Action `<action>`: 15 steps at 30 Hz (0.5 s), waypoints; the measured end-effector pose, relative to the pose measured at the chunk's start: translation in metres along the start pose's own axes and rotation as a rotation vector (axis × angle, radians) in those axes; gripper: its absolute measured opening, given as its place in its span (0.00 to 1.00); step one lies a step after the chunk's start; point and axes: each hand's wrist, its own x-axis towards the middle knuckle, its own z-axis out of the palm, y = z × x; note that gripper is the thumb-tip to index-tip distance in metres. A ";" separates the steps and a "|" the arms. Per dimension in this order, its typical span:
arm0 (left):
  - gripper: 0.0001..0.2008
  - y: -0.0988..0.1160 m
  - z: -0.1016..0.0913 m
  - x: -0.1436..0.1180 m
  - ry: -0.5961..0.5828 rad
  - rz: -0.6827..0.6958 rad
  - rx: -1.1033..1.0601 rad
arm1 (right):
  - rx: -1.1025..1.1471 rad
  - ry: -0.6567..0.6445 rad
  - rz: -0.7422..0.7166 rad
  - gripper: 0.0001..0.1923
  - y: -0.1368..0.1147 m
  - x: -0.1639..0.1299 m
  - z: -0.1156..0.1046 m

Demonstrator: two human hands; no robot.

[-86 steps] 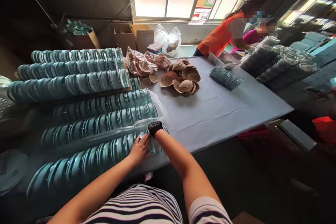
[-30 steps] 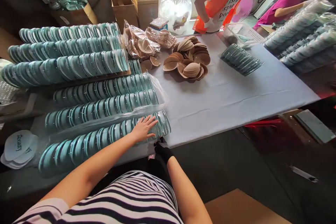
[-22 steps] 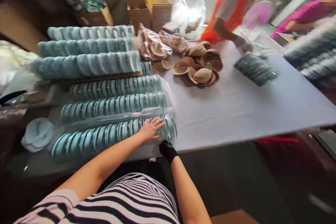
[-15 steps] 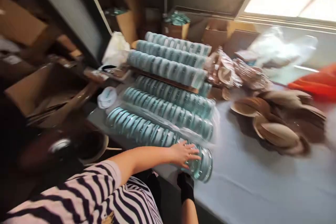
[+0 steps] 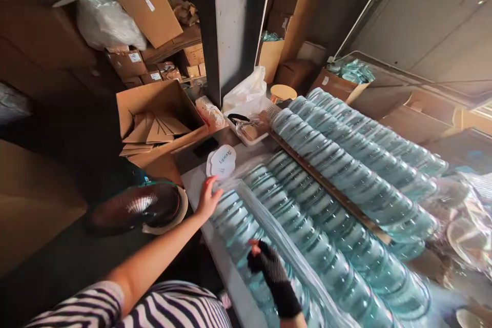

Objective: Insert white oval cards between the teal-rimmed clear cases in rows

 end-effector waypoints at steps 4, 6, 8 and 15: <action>0.24 -0.083 0.003 0.091 0.237 -0.338 -0.040 | -0.003 0.188 -0.225 0.37 -0.112 0.156 0.055; 0.24 -0.107 0.016 0.110 0.215 -0.332 -0.023 | -0.118 0.288 -0.107 0.35 -0.143 0.232 0.079; 0.24 -0.121 0.029 0.113 0.152 -0.281 -0.016 | -0.229 0.320 0.041 0.30 -0.149 0.285 0.092; 0.27 -0.131 0.038 0.084 0.005 -0.347 -0.153 | -0.316 0.299 0.066 0.18 -0.102 0.302 0.084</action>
